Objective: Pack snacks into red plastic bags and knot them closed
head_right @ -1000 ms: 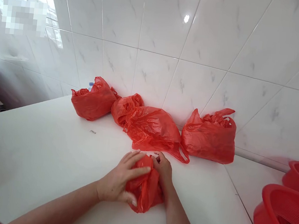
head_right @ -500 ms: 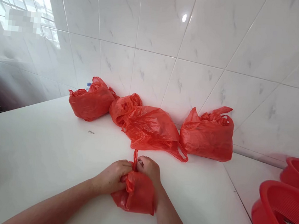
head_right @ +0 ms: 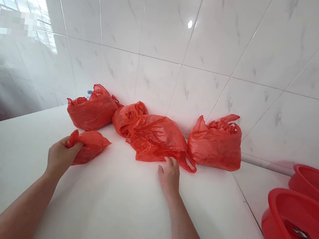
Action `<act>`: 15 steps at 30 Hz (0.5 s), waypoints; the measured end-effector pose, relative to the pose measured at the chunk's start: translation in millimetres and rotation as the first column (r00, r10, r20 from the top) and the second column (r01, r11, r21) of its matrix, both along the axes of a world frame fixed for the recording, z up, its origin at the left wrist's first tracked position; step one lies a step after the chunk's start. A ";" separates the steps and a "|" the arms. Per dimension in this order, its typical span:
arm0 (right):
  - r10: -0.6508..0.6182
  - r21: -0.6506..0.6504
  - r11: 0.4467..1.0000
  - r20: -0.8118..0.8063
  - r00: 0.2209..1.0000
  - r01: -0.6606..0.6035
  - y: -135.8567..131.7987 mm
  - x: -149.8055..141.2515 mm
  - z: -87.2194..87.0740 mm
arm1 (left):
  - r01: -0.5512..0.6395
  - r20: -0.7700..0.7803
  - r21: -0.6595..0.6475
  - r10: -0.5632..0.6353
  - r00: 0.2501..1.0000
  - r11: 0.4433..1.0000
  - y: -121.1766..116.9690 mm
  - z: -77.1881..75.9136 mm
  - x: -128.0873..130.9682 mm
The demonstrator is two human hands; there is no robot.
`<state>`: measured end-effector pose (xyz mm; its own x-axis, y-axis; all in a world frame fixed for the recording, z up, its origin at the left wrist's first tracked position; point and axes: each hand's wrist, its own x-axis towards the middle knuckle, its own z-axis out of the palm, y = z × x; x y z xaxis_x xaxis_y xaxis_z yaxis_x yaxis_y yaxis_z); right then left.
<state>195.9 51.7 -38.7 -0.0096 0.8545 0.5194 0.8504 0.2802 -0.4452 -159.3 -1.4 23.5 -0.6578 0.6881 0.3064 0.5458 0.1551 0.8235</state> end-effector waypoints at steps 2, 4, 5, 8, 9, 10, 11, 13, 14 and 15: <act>0.000 -0.004 1.000 0.079 0.997 0.000 4.2 -0.1 -3.3 | -0.069 -0.066 0.007 0.069 0.995 0.998 2.6 -5.0 -10.9; 0.014 -0.041 0.999 0.160 0.987 -0.007 7.3 -1.8 -5.6 | -0.115 -0.140 -0.005 0.113 0.984 0.993 7.8 -9.8 -18.5; 0.026 -0.070 0.997 0.195 0.980 -0.013 8.2 -2.8 -6.0 | -0.135 -0.189 -0.005 0.132 0.973 0.991 10.8 -11.5 -20.6; 0.065 -0.142 0.989 0.268 0.961 -0.027 7.0 -6.0 -3.5 | -0.172 -0.347 0.102 0.197 0.917 0.980 17.2 -12.7 -17.2; 0.063 -0.146 0.989 0.284 0.957 -0.022 5.1 -7.2 -1.6 | -0.165 -0.396 0.179 0.224 0.890 0.970 17.6 -12.0 -12.2; 0.054 -0.141 0.990 0.300 0.952 -0.012 2.6 -8.6 0.6 | -0.137 -0.444 0.270 0.250 0.860 0.953 17.1 -11.3 -5.4; 0.039 -0.129 0.992 0.315 0.948 0.002 -0.5 -10.4 2.8 | -0.080 -0.495 0.359 0.263 0.828 0.930 15.6 -10.7 3.3; 0.012 -0.099 0.995 0.346 0.938 0.024 -7.6 -15.2 6.8 | 0.111 -0.608 0.460 0.221 0.763 0.881 11.2 -11.3 25.5; 0.004 -0.085 0.996 0.359 0.933 0.028 -11.5 -18.1 8.3 | 0.240 -0.672 0.449 0.148 0.726 0.861 9.0 -12.9 38.3; 0.003 -0.072 0.997 0.367 0.930 0.026 -15.4 -21.2 9.4 | 0.373 -0.731 0.392 0.039 0.681 0.841 7.3 -15.3 51.9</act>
